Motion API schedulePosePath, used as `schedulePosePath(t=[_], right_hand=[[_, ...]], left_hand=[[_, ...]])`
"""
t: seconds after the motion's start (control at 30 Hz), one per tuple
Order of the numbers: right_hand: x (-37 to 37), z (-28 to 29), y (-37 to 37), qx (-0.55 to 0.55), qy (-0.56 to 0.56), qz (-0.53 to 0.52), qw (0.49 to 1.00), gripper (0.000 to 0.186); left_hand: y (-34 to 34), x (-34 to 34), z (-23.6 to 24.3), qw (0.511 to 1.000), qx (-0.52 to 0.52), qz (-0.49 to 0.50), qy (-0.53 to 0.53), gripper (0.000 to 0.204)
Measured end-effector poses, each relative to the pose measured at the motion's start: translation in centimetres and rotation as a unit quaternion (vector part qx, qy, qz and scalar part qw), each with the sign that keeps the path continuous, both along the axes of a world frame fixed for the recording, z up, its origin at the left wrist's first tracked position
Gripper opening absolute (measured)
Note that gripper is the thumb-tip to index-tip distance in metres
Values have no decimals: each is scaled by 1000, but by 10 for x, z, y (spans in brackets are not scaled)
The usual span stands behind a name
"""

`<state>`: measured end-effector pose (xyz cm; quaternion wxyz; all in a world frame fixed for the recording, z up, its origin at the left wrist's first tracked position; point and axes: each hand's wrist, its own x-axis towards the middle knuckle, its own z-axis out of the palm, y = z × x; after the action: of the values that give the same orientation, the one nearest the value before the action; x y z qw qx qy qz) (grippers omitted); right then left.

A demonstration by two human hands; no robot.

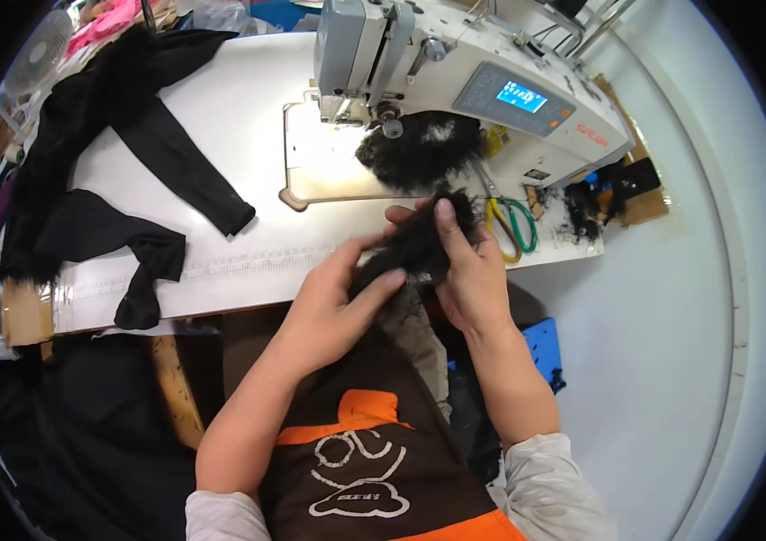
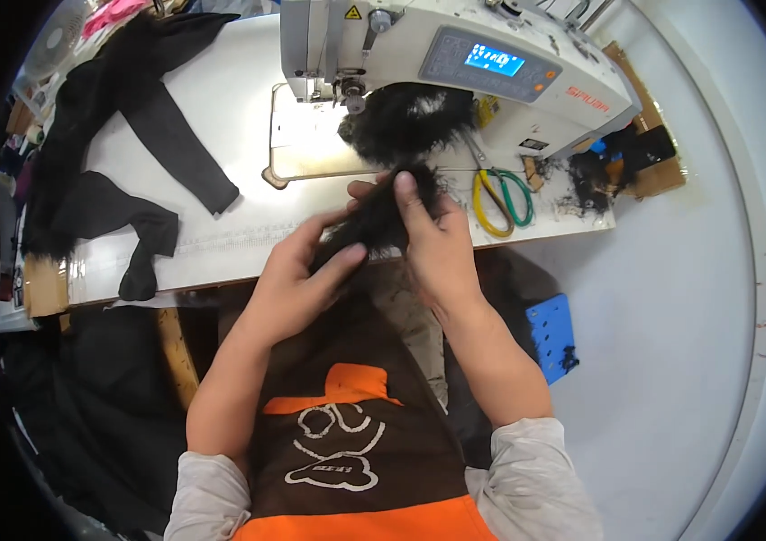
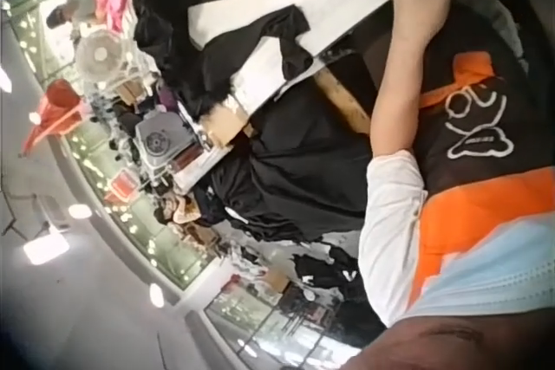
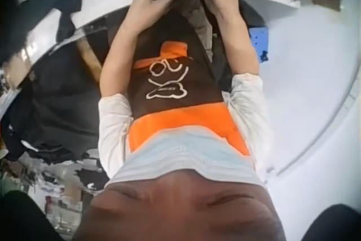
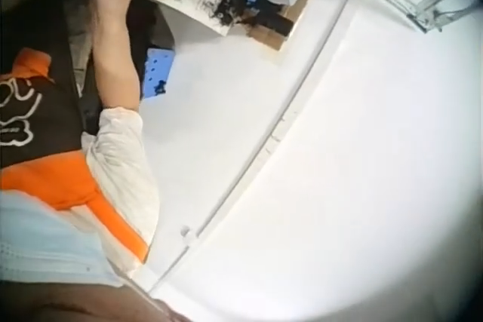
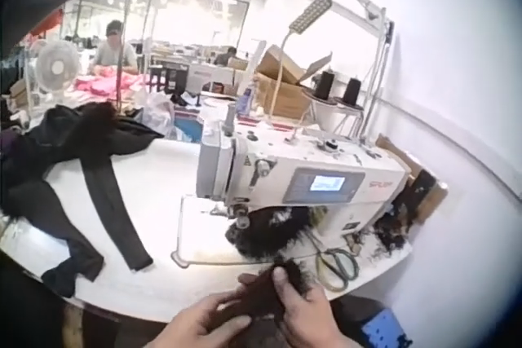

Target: Sewing and trimming faux fur pieces onto black fabric components using an industrial sewing machine.

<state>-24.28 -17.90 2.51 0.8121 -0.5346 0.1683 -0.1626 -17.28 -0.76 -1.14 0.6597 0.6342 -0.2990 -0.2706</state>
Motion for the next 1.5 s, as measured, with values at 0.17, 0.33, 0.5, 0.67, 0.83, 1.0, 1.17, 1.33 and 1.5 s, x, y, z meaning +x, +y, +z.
schedulePosePath(t=[0.17, 0.33, 0.5, 0.67, 0.83, 1.0, 1.17, 1.33, 1.5], right_hand=[[-1, -8, -15, 63, -3, 7, 998, 29], [15, 3, -11, 59, -36, -80, 994, 25], [20, 7, -42, 59, -91, -123, 986, 23], [18, 6, -80, 84, -122, -142, 979, 22], [13, 5, -79, 113, -123, -127, 978, 27], [1, -2, -49, 84, -160, -185, 966, 26], [-48, -58, 54, -277, -76, 56, 956, 18], [-50, -91, 69, -518, 20, 320, 793, 74], [-43, -33, 38, -139, 59, 180, 972, 49]], left_hand=[[27, -4, 13, 983, -13, -10, 182, 28], [47, 7, 4, 975, 16, -43, 220, 25], [62, 15, -2, 974, 9, 23, 223, 24], [72, 22, 0, 954, -33, 125, 272, 26], [77, 26, -1, 954, -33, 152, 255, 26], [75, 29, 5, 950, -80, 170, 248, 27], [64, 35, 8, 945, -121, 126, 276, 26], [59, 28, 20, 951, -89, 91, 281, 25], [56, 29, 26, 966, -4, 10, 258, 23]])
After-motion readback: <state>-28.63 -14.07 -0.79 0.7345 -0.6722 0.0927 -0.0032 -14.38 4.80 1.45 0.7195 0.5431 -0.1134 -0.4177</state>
